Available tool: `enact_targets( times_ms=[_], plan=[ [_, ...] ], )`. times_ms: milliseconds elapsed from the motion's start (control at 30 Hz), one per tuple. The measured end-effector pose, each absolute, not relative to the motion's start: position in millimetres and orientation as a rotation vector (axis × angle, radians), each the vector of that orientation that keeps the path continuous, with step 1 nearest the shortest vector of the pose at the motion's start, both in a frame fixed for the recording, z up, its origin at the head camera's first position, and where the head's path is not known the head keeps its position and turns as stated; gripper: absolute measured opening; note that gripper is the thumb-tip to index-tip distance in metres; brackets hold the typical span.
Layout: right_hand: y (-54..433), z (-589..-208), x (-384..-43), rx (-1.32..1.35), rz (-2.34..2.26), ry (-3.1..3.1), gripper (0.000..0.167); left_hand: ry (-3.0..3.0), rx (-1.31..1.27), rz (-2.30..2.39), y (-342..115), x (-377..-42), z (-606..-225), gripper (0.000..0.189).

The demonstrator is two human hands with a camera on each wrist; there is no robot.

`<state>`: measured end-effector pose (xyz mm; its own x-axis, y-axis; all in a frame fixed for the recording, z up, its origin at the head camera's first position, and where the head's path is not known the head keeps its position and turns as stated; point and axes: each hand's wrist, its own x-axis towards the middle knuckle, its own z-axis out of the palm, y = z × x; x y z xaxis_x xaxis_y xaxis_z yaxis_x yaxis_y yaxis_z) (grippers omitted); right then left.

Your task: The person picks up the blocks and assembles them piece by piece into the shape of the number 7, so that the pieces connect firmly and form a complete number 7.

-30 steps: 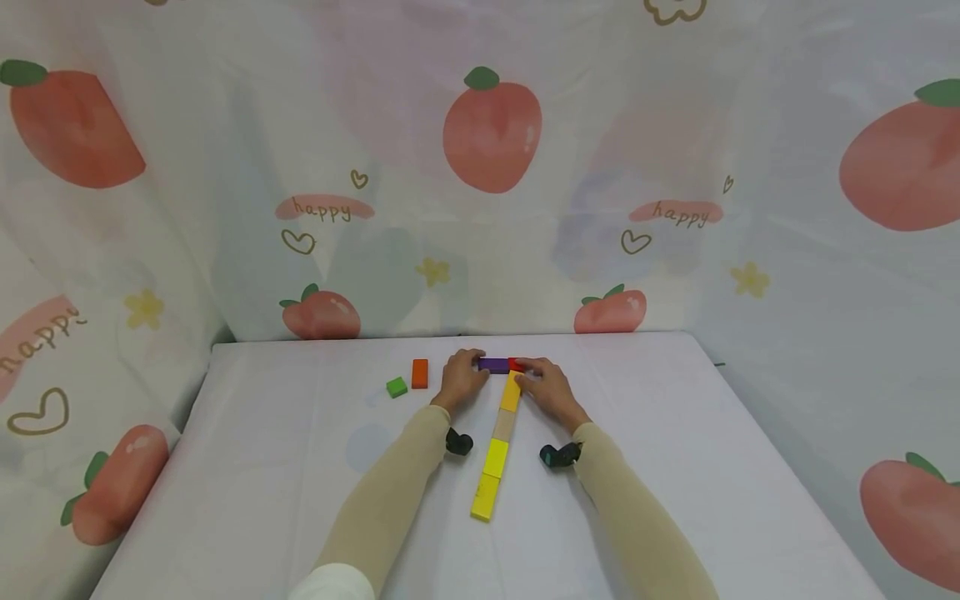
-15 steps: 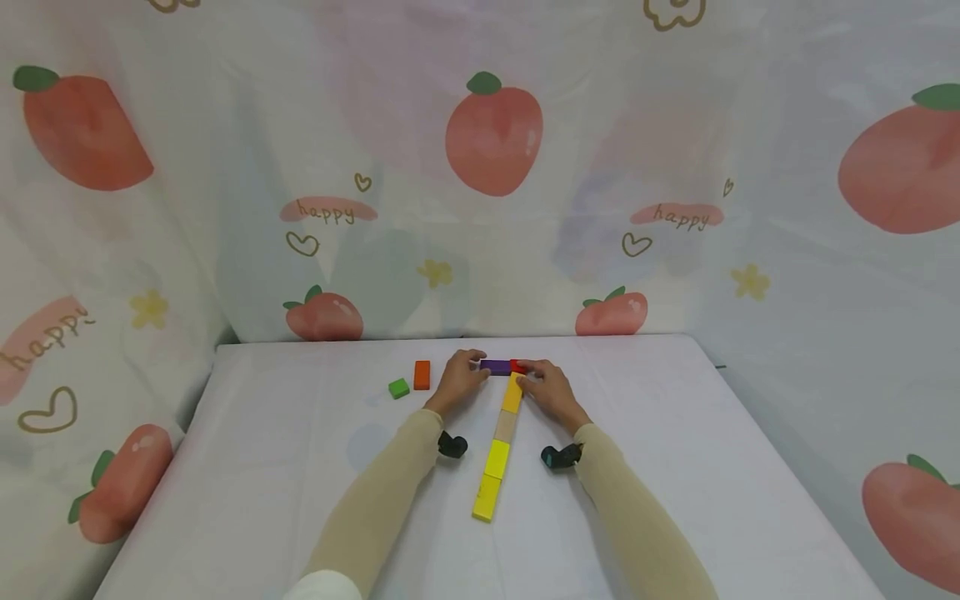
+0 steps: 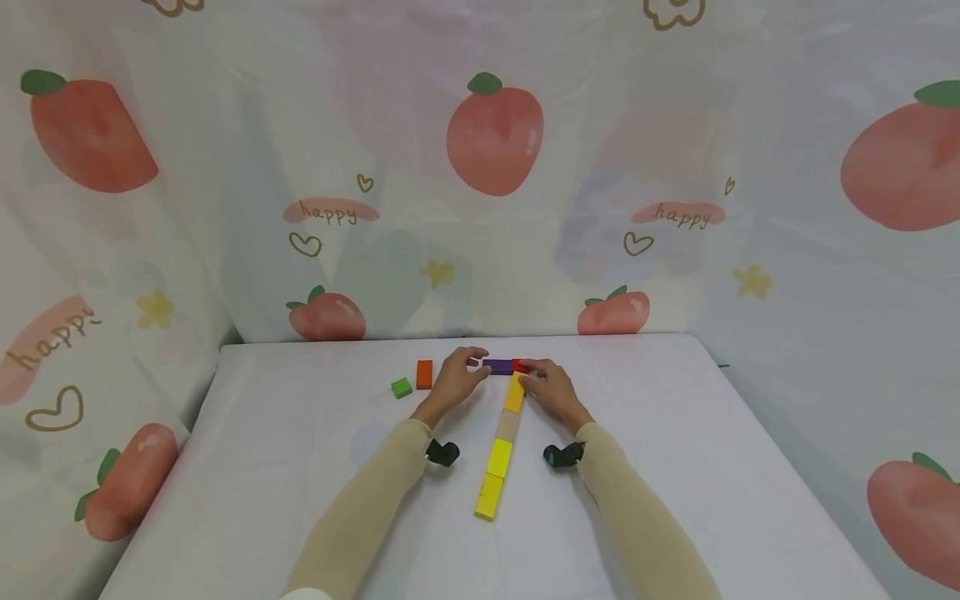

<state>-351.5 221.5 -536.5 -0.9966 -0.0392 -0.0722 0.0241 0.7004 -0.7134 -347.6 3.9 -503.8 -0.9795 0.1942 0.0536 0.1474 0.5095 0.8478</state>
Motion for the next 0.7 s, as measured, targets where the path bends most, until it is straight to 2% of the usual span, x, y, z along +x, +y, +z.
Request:
enact_targets(
  times_ms=[233, 700],
  plan=[
    [220.3, -535.2, -351.6, 0.010, -1.189, 2.811, 0.044, 2.733, 0.399, 1.517, -2.5, -337.8, -497.0, 0.035],
    [219.2, -532.5, -349.4, -0.020, -1.166, 2.835, 0.044, 2.786, 0.414, 1.560, -28.0, -320.9, -491.8, 0.033]
  ],
)
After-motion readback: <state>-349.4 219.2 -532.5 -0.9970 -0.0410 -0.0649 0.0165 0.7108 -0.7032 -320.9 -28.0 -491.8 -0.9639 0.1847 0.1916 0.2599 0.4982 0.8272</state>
